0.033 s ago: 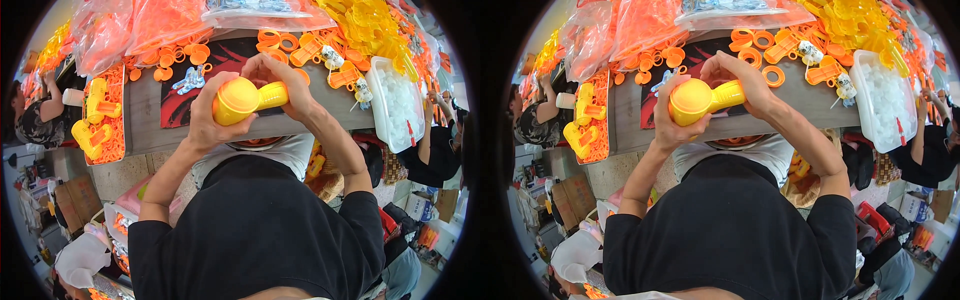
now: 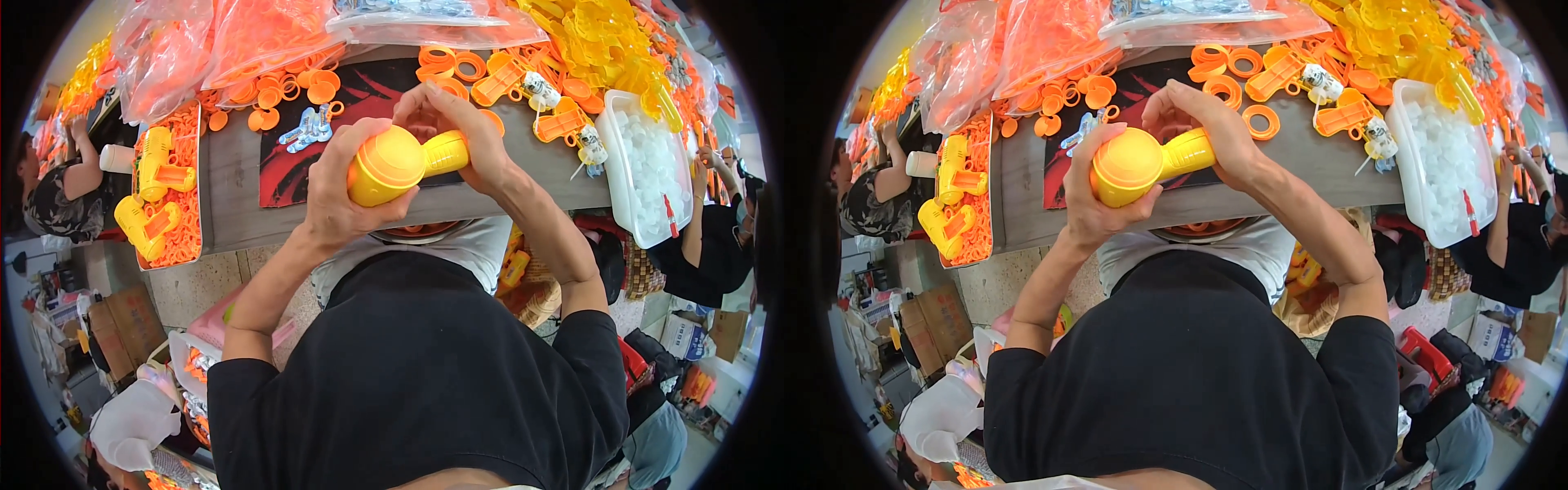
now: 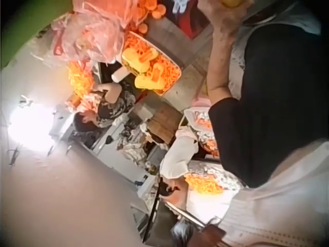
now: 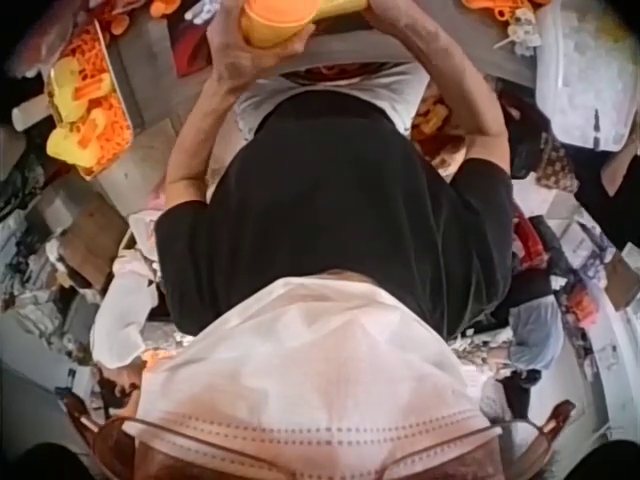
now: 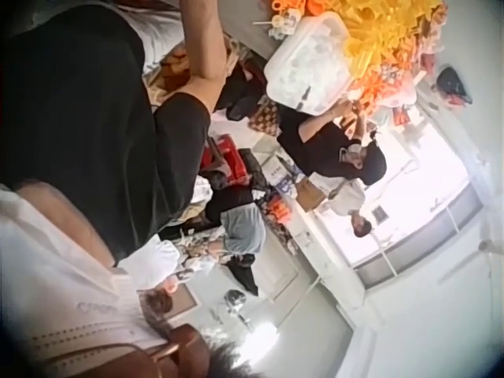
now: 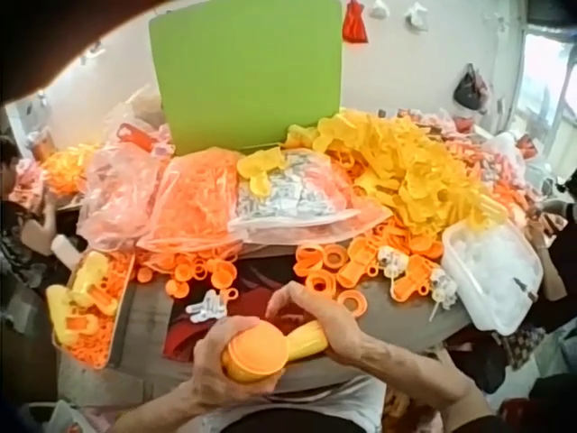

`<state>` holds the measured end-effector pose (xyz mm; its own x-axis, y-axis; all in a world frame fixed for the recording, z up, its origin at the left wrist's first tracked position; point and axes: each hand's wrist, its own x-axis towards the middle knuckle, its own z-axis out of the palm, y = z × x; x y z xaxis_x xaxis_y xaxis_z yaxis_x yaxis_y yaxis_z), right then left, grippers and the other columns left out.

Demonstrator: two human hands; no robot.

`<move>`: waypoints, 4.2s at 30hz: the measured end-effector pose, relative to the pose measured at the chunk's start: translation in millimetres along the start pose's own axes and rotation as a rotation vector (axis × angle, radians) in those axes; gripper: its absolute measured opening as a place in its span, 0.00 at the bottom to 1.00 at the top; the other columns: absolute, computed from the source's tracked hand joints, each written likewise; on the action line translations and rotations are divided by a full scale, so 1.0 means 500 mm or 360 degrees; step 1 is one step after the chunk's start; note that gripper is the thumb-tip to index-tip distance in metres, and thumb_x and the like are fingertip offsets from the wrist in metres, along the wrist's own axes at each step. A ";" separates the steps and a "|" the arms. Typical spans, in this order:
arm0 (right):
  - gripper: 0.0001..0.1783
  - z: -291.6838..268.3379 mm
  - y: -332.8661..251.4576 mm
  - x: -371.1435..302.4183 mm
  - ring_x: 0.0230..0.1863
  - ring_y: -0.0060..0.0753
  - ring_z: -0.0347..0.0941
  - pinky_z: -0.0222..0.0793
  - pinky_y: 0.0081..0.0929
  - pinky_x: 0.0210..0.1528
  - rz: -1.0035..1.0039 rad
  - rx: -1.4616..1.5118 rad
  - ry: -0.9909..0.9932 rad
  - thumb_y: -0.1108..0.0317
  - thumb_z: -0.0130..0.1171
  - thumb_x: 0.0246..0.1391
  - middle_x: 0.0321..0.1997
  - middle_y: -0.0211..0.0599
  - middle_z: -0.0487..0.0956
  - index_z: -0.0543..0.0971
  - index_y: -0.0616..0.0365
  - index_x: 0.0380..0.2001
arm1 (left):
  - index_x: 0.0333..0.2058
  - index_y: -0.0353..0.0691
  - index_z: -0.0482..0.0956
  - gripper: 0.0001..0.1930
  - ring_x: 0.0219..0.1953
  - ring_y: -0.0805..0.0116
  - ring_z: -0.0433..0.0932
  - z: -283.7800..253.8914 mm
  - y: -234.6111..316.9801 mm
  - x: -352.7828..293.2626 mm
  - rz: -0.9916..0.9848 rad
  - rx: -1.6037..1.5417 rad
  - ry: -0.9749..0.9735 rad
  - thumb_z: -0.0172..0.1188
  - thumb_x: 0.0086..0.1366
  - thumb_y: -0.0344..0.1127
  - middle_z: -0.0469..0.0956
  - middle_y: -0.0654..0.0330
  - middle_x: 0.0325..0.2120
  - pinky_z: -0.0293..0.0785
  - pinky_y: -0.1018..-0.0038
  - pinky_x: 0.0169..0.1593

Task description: Assembling plastic toy gun components and placing them into packaging at a factory workstation.

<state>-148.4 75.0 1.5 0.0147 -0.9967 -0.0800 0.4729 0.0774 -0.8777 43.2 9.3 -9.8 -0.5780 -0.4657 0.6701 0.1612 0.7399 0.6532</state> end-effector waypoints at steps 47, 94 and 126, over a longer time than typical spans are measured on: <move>0.32 0.014 0.004 0.007 0.51 0.31 0.76 0.71 0.30 0.57 0.0198 -0.0043 0.0068 0.41 0.39 0.70 0.49 0.38 0.79 0.76 0.61 0.49 | 0.60 0.37 0.64 0.41 0.46 0.71 0.77 -0.011 -0.033 -0.027 -0.0501 -0.0557 -0.0123 0.75 0.47 0.27 0.76 0.58 0.44 0.75 0.72 0.52; 0.08 0.058 0.116 0.343 0.48 0.32 0.73 0.68 0.33 0.51 -0.0893 -0.2048 -0.0066 0.70 0.63 0.55 0.43 0.35 0.77 0.79 0.59 0.38 | 0.56 0.37 0.67 0.25 0.44 0.70 0.80 -0.146 -0.069 -0.102 -0.1125 -0.1067 0.1420 0.65 0.62 0.27 0.78 0.57 0.45 0.79 0.71 0.49; 0.08 -0.066 0.079 0.002 0.32 0.15 0.69 0.71 0.17 0.37 -0.0078 0.0588 0.0109 0.63 0.61 0.64 0.43 0.27 0.80 0.76 0.54 0.40 | 0.57 0.37 0.70 0.30 0.51 0.72 0.77 0.008 -0.117 0.021 -0.1324 -0.0822 -0.0055 0.72 0.58 0.36 0.78 0.60 0.49 0.71 0.73 0.57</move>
<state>-158.7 78.1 -49.0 -0.0688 -0.9940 -0.0848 0.7576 0.0032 -0.6527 24.5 -37.1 -42.5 -0.6873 -0.7220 -0.0794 0.0172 -0.1254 0.9920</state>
